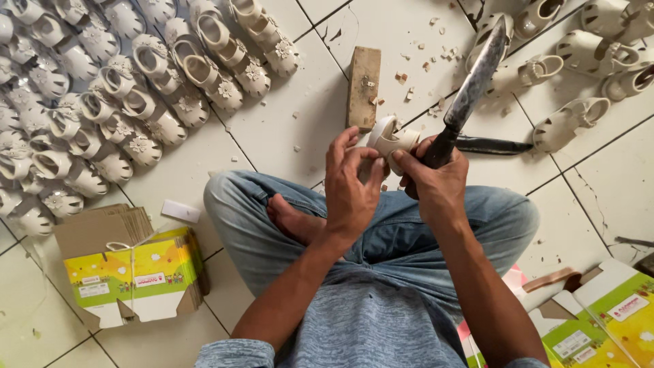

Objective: The person sits cross-legged on the workshop floor and trims excess material from decorative white sandals using a knife, working on one sandal at a time and setting finished ones aside among rows of sandals. A second knife lies on the floor nearby and cardboard boxes are stacked beside them.

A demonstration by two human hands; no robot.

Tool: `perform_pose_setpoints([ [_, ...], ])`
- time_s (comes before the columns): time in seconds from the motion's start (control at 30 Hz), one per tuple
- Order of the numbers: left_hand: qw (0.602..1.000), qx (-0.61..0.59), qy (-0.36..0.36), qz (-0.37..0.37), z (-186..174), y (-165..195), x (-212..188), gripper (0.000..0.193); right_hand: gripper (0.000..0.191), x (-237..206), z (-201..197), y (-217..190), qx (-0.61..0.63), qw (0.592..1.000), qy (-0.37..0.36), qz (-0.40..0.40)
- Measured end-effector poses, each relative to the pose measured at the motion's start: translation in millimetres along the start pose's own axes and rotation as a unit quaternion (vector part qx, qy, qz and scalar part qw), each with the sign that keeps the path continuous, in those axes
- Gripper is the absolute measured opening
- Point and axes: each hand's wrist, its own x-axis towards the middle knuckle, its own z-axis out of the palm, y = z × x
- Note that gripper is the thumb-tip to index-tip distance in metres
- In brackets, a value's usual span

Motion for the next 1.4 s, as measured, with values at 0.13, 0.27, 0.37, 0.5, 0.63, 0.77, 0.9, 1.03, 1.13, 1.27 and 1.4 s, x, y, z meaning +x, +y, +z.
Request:
perform_pose_setpoints([
  [0.13,0.999,-0.030,0.005,-0.012,7,-10,12,0.016,0.032,11,4,5,0.018,1.000,0.005,0.006],
  [0.27,0.999,-0.042,0.016,-0.018,12,-19,22,0.017,0.033,23,8,13,0.035,0.999,0.000,-0.007],
  [0.37,1.000,-0.023,0.009,-0.007,14,-24,26,0.013,0.033,31,5,19,0.022,0.999,-0.016,-0.033],
  [0.5,0.998,-0.040,-0.034,0.019,12,-40,27,0.013,0.025,46,3,28,-0.062,0.997,0.000,0.042],
  [0.63,0.995,-0.066,-0.077,0.024,11,-72,32,0.008,0.021,60,16,50,-0.043,0.994,-0.032,0.100],
  [0.77,0.993,0.108,-0.041,-0.014,-4,-121,50,0.004,0.022,68,17,75,-0.100,0.992,0.012,0.082],
  [0.9,0.958,0.279,-0.004,0.068,0,-157,83,0.010,0.035,104,11,91,-0.195,0.980,0.045,-0.009],
  [1.03,0.961,0.253,-0.062,0.097,30,-159,108,0.008,0.045,151,18,104,-0.277,0.952,0.039,-0.126],
  [1.13,0.986,0.140,-0.076,0.058,47,-149,112,0.008,0.038,174,23,109,-0.291,0.949,0.034,-0.118],
  [1.27,0.993,0.090,-0.069,0.025,64,-147,120,0.011,0.034,180,24,110,-0.262,0.964,0.040,-0.033],
  [1.4,0.992,0.112,-0.062,-0.022,87,-154,132,0.012,0.031,182,24,107,-0.211,0.976,0.040,-0.036],
])
